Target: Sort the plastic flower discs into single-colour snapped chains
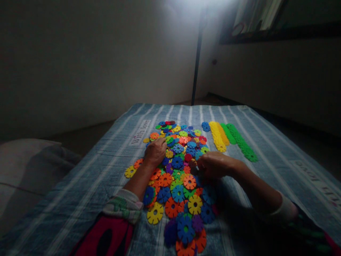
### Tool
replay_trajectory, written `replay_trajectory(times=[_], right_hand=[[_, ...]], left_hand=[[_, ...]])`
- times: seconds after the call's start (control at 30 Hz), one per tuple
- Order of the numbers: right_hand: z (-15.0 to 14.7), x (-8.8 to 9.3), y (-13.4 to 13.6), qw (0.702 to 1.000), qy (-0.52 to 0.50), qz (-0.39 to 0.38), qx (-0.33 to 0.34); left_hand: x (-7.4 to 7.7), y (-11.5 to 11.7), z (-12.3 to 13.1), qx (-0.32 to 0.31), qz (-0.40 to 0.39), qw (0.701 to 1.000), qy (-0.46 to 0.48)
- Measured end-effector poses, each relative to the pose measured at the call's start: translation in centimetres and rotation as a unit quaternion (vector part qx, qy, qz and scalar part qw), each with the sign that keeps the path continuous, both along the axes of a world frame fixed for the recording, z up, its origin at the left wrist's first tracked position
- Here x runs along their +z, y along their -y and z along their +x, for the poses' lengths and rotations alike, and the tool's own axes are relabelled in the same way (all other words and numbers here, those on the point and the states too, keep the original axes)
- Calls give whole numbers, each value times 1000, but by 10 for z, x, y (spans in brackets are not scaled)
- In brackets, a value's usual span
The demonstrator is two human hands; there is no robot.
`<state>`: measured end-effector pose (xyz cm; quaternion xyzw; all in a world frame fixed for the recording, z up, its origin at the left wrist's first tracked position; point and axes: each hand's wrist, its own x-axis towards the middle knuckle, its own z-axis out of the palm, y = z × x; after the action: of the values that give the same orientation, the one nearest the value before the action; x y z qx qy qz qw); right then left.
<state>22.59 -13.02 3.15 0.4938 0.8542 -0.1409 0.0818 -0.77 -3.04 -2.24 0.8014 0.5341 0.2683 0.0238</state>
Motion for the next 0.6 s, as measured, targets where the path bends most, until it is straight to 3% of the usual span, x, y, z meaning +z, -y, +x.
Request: replay_trajectory(times=[0.2, 0.4, 0.5, 0.6], right_hand=[[11, 4, -8, 982, -183, -49, -17], [20, 5, -12, 909, -391, -115, -87], [21, 4, -12, 883, -432, -142, -117], [31, 7, -14, 887, -418, -146, -135]], left_hand=[[-1, 0, 0, 4, 11, 1000, 0], [-1, 0, -1, 1, 14, 1000, -1], [-1, 0, -1, -1, 10, 1000, -2], [-2, -2, -1, -3, 12, 1000, 2]])
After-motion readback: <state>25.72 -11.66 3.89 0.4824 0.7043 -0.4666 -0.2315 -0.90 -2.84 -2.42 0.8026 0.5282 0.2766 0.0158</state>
